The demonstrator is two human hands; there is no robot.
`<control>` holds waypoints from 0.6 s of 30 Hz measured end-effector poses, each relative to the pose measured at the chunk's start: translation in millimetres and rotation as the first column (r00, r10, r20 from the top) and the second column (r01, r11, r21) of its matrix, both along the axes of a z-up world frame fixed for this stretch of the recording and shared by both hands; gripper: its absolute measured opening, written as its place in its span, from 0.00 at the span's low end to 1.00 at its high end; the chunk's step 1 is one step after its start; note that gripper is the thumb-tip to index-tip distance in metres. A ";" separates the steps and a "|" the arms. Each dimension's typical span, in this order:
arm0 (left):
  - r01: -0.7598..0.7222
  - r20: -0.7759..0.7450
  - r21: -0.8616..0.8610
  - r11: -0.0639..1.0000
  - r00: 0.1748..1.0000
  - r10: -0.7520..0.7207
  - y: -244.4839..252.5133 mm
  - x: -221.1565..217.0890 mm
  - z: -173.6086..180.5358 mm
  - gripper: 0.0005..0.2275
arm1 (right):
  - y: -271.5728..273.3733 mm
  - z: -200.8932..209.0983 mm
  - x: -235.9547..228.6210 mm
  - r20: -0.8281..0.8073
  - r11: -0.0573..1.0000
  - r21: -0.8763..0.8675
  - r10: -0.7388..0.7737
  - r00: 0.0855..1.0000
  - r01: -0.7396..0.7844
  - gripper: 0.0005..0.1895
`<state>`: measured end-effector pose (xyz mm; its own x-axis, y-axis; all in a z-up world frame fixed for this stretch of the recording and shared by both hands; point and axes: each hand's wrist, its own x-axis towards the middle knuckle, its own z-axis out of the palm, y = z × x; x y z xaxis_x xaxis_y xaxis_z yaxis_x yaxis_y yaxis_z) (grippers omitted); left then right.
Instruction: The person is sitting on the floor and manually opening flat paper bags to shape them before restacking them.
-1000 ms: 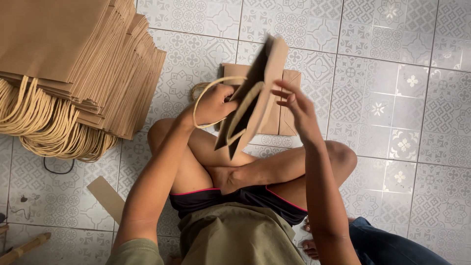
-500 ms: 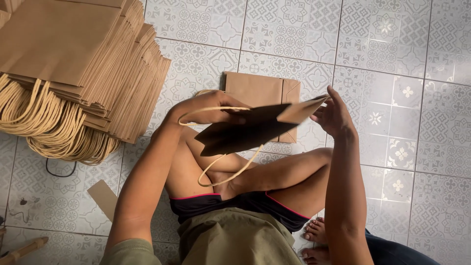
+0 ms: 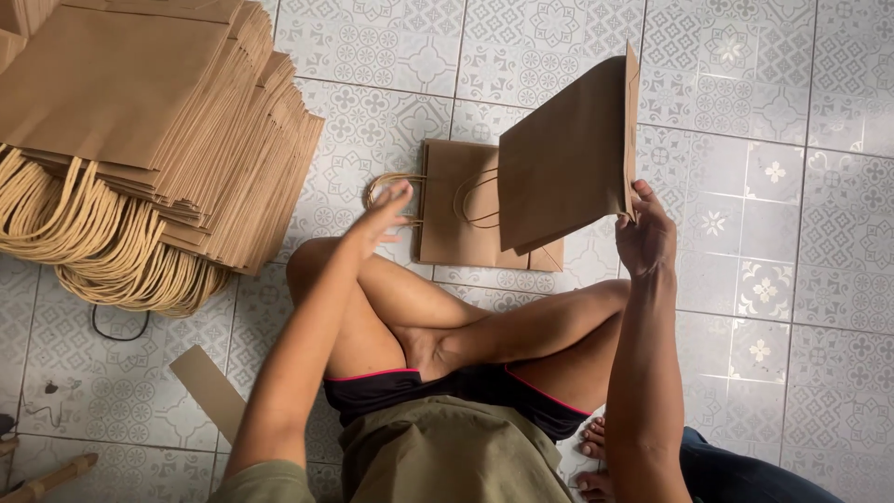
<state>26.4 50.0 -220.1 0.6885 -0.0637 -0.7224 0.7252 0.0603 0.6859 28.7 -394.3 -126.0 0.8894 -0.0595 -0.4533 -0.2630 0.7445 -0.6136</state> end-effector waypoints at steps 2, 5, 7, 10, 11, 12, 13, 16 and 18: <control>0.018 -0.070 -0.029 0.999 0.997 -0.020 -27.1 -6.9 -22.0 0.37 | 0.7 -4.5 -2.5 -0.013 1.000 0.002 -0.012 1.000 0.012 0.15; -0.033 -0.197 -0.083 0.996 0.980 0.016 -72.3 -14.3 -92.4 0.37 | -1.7 -18.7 -3.6 -0.033 1.000 0.018 -0.022 0.999 0.023 0.15; -0.089 -0.249 -0.105 0.990 0.967 0.060 -103.8 -12.6 -111.9 0.36 | -1.5 -18.5 -5.1 -0.032 0.999 0.031 -0.031 0.999 0.032 0.15; -0.467 -0.209 -0.274 0.840 0.882 0.422 -130.9 -5.6 -114.3 0.30 | -7.1 -19.4 -11.0 -0.037 0.996 0.068 -0.059 0.998 0.062 0.14; -0.550 -0.193 -0.271 0.790 0.835 0.515 -128.4 2.2 -135.6 0.32 | -16.8 -30.7 -10.7 -0.037 0.999 0.004 -0.045 0.998 0.046 0.16; -0.627 -0.179 -0.266 0.732 0.778 0.602 -125.6 6.8 -157.7 0.35 | -26.3 -43.0 -12.8 -0.043 0.998 -0.059 -0.032 0.999 0.029 0.17; -0.626 -0.185 -0.264 0.734 0.779 0.599 -110.9 10.5 -142.7 0.35 | -25.5 -34.2 -16.6 -0.049 0.998 -0.060 -0.035 0.998 0.032 0.17; -0.503 0.009 -0.174 0.847 0.859 0.512 -52.3 18.4 -108.5 0.27 | -31.9 -33.9 -25.5 -0.023 0.952 -0.301 0.052 0.998 -0.056 0.18; -0.360 -0.007 -0.052 0.932 0.933 0.360 -1.7 25.9 -97.7 0.21 | -54.2 -65.2 -26.9 -0.079 0.772 -0.593 0.229 0.970 -0.231 0.30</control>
